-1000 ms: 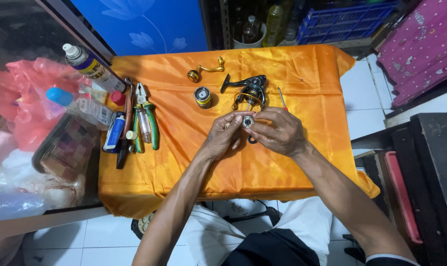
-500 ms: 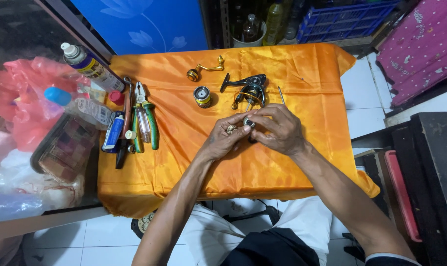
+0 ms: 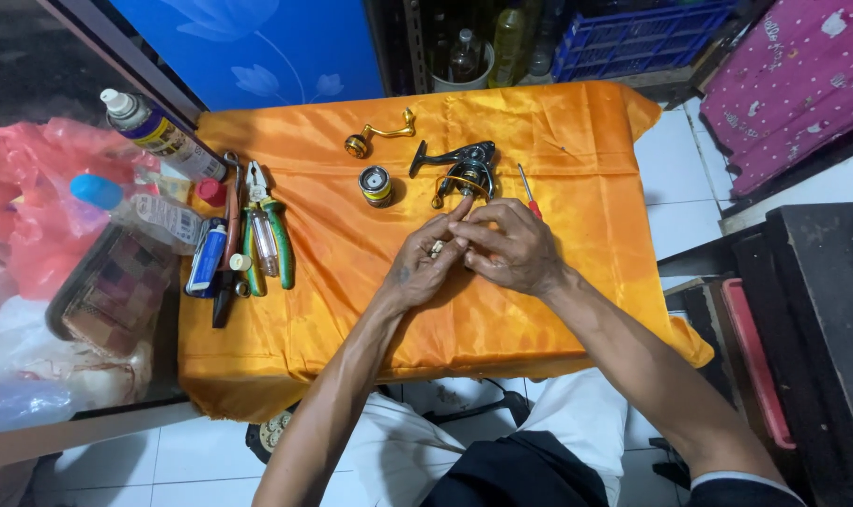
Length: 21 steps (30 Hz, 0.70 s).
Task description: Repairing and maintaining a fishing reel by lubricating internal components and using a screwdriver for assembly.
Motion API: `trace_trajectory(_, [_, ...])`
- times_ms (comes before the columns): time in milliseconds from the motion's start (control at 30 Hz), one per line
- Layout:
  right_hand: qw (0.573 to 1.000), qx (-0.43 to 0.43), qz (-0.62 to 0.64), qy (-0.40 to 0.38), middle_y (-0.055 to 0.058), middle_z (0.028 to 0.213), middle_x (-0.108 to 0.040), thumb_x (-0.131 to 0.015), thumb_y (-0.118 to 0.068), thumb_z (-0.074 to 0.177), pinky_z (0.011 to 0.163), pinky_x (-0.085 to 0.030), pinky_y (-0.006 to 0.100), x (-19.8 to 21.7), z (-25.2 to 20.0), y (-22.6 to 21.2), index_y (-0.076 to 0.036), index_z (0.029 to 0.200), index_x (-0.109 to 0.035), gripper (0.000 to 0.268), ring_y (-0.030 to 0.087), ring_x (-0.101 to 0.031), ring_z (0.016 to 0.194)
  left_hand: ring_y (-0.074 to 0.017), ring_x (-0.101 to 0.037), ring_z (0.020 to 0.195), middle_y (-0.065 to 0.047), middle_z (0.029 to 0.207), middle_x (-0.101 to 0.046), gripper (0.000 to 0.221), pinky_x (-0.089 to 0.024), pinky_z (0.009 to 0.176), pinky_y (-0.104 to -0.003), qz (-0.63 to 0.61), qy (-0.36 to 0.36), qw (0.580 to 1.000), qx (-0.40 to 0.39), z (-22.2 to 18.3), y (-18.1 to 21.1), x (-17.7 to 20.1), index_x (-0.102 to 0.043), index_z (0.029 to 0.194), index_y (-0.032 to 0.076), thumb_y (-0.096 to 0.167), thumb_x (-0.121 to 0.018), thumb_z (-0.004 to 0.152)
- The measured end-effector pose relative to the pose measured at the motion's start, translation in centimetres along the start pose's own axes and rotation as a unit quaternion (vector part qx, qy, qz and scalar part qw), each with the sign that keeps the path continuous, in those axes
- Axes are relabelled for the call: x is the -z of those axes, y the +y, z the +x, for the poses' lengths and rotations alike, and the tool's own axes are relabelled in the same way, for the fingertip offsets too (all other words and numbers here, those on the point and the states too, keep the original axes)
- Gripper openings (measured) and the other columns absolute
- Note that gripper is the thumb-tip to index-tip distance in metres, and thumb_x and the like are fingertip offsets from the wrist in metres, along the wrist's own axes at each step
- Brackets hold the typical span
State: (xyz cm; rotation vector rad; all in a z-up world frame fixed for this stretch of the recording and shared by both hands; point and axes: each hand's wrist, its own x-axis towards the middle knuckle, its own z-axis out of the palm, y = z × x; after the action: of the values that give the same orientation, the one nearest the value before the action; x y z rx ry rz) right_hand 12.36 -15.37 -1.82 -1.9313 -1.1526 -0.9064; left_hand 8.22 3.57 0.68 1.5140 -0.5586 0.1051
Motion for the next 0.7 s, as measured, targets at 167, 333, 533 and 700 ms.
trace_trajectory(167, [1.0, -0.022, 0.0, 0.022, 0.006, 0.107, -0.072, -0.077, -0.043, 0.092, 0.091, -0.057, 0.043, 1.8, 0.8, 0.2, -0.013, 0.12, -0.078, 0.041, 0.03, -0.069, 0.099, -0.0132, -0.061, 0.085, -0.008, 0.094, -0.063, 0.043, -0.054, 0.082, -0.03, -0.081, 0.064, 0.995, 0.019, 0.1, -0.4, 0.3, -0.062, 0.138, 0.003, 0.002, -0.067, 0.095])
trace_trajectory(333, [0.993, -0.071, -0.04, 0.081, 0.005, 0.097, -0.073, -0.076, -0.024, 0.097, 0.084, -0.055, 0.041, 4.3, 1.5, 2.8, -0.013, 0.103, -0.08, 0.014, 0.029, -0.066, 0.088, -0.0072, -0.06, 0.048, -0.003, 0.08, -0.063, 0.028, -0.05, 0.045, -0.019, -0.146, 0.122, 0.978, 0.08, 0.0, -1.8, 0.7, -0.07, 0.118, -0.002, 0.003, -0.073, 0.091])
trace_trajectory(533, [0.956, -0.279, -0.083, -0.044, 0.011, 0.086, -0.067, -0.083, -0.02, 0.093, 0.077, -0.054, 0.047, 9.2, 3.4, 2.2, -0.009, 0.099, -0.071, 0.018, 0.036, -0.068, 0.086, -0.0075, -0.051, 0.038, -0.005, 0.078, -0.066, 0.026, -0.043, 0.038, -0.02, -0.172, 0.143, 0.968, 0.114, -0.6, -3.8, 0.5, -0.07, 0.121, 0.0, 0.007, -0.068, 0.096])
trace_trajectory(700, [0.818, -0.492, -0.102, -0.279, 0.017, 0.105, -0.073, -0.07, -0.029, 0.092, 0.095, -0.053, 0.059, 8.9, 5.2, -0.3, -0.007, 0.119, -0.07, 0.035, 0.042, -0.067, 0.111, -0.01, -0.054, 0.036, -0.014, 0.086, -0.073, 0.028, -0.043, 0.035, -0.02, -0.167, 0.14, 0.967, 0.131, 0.1, -1.3, 0.4, -0.069, 0.121, -0.001, 0.007, -0.07, 0.095])
